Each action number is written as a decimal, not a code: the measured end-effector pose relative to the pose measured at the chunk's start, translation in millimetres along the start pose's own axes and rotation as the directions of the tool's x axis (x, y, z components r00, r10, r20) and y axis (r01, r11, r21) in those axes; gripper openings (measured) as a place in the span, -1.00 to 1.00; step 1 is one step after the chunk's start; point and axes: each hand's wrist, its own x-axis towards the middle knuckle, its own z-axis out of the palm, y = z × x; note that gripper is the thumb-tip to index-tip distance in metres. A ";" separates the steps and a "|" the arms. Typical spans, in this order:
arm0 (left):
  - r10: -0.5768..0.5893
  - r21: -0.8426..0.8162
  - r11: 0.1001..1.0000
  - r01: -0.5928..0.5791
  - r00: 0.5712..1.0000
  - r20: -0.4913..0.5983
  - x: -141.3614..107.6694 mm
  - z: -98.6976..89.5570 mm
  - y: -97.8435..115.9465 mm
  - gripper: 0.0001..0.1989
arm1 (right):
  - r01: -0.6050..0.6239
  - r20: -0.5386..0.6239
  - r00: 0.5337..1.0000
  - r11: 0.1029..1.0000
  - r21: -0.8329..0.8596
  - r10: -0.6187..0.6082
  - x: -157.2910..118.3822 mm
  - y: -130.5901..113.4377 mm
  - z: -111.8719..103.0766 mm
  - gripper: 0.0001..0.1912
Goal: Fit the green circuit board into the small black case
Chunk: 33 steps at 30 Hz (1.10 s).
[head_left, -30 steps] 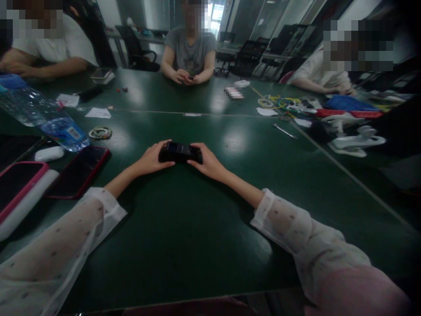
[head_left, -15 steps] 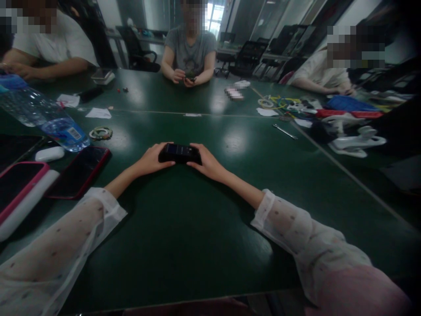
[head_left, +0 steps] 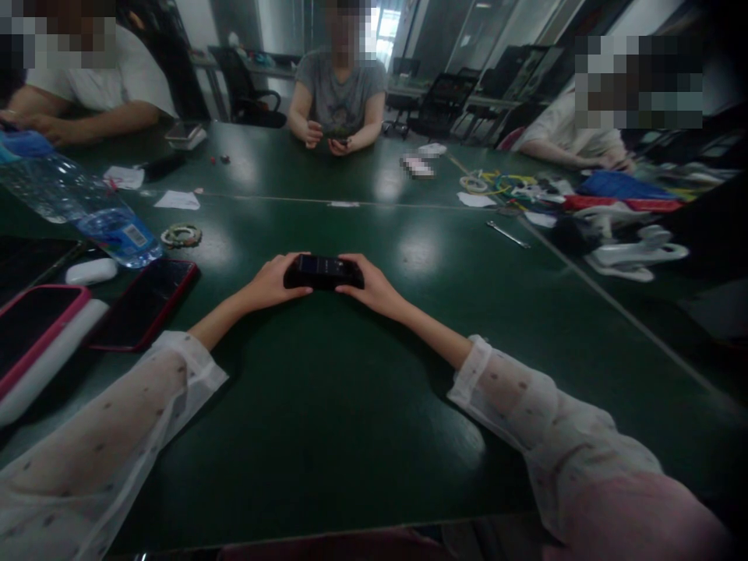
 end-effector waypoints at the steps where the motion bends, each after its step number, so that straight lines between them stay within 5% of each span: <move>1: 0.001 0.001 1.000 -0.001 1.000 0.003 0.0 -0.2 0.6 -0.22 | 0.000 -0.002 1.000 1.000 0.009 0.000 0.0 -0.2 -0.3 -0.43; 15: -0.063 0.032 0.997 0.063 0.998 -0.008 1.7 1.1 -0.5 -0.25 | 0.024 -0.056 0.998 0.999 0.025 -0.022 -0.6 6.4 2.9 -0.45; 20: -0.041 0.015 0.999 0.042 0.998 -0.036 2.9 5.8 -8.5 -0.30 | 0.039 -0.166 0.986 0.994 0.100 -0.022 -0.3 7.5 4.2 -0.43; 27: 0.012 0.001 1.000 -0.012 1.000 -0.014 2.3 3.6 -6.6 -0.45 | -0.071 -0.478 0.869 0.989 0.132 0.127 -0.1 12.5 1.5 -0.38; 33: 0.022 0.000 1.000 -0.022 1.000 0.008 2.0 0.4 -2.8 -0.45 | -0.223 -0.512 0.806 0.953 0.204 0.298 0.2 39.6 3.1 -0.42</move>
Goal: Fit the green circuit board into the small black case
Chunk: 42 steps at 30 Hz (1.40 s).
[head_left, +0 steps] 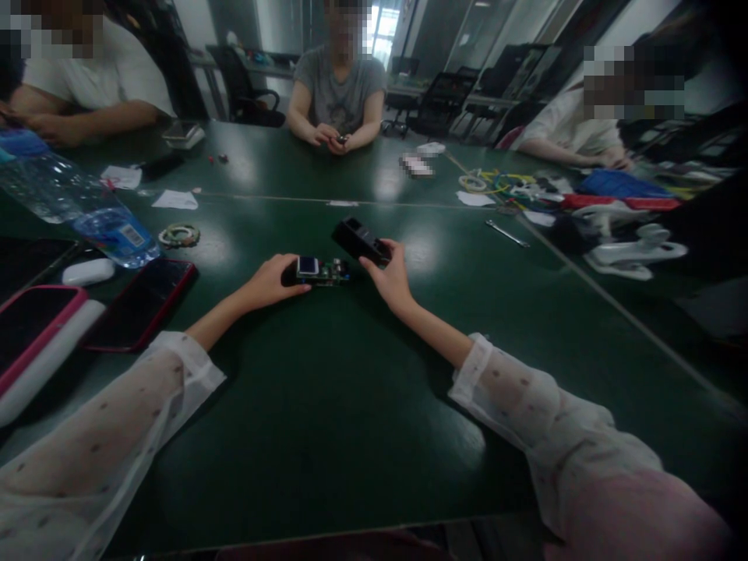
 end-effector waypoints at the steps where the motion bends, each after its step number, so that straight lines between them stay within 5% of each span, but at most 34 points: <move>1: 0.002 0.000 1.000 -0.002 1.000 0.000 0.0 -0.1 0.0 -0.45 | -0.023 0.006 1.000 1.000 -0.002 0.023 0.6 3.1 0.0 -0.43; 12: -0.033 0.007 0.999 0.033 0.999 0.013 -0.8 -1.2 2.4 -0.43 | -0.048 0.078 0.995 0.992 -0.116 0.058 -0.2 0.4 -1.0 -0.47; 34: 0.039 0.001 0.999 -0.039 0.999 -0.038 0.4 1.0 -2.7 -0.43 | 0.108 0.178 0.982 0.956 -0.271 -0.060 0.7 -1.6 2.3 -0.46; 42: 0.024 -0.061 0.998 -0.027 0.999 -0.046 -19.1 1.3 0.4 -0.45 | 0.181 0.203 0.972 0.925 -0.335 -0.117 -6.4 -14.9 -0.6 -0.49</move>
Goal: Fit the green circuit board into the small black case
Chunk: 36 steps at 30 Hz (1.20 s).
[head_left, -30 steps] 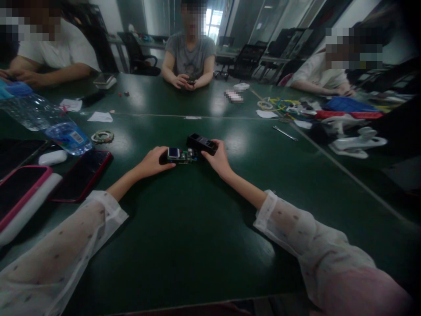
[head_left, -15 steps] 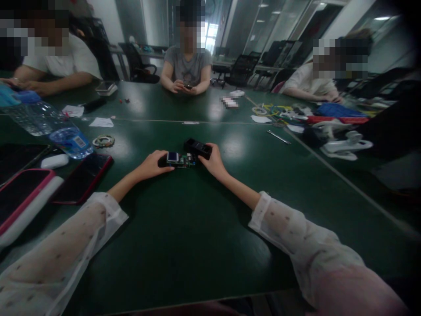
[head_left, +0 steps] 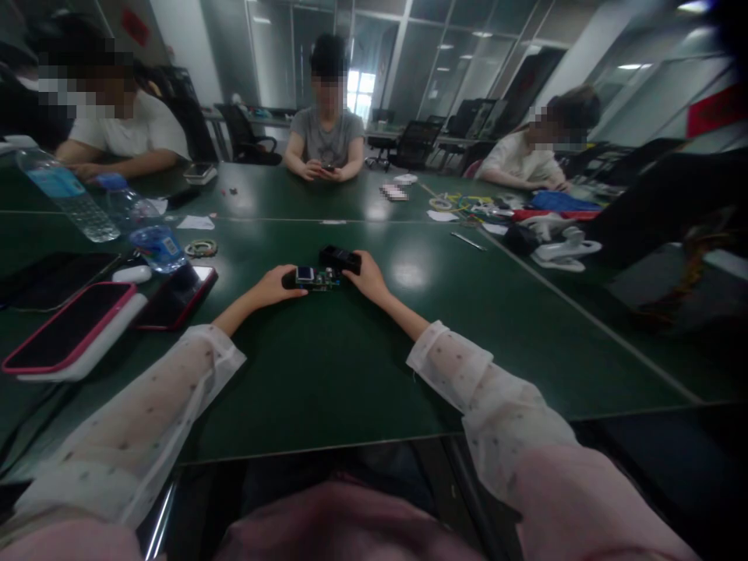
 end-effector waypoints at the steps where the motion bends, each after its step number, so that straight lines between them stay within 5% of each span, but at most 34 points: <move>1: 0.004 -0.005 1.000 -0.004 1.000 0.002 -3.8 -0.2 1.8 -0.46 | 0.002 0.001 1.000 1.000 0.003 -0.002 -1.4 0.1 -1.1 -0.49; 14: -0.042 -0.033 0.999 0.042 0.999 0.008 -52.0 -0.3 27.5 -0.47 | -0.011 -0.013 1.000 1.000 0.002 0.011 -66.6 -29.1 -21.2 -0.47; 36: -0.109 0.164 0.981 0.106 0.994 0.007 -55.7 2.6 44.1 -0.37 | 0.015 -0.002 1.000 0.998 0.056 -0.014 -64.0 -27.4 -18.9 -0.45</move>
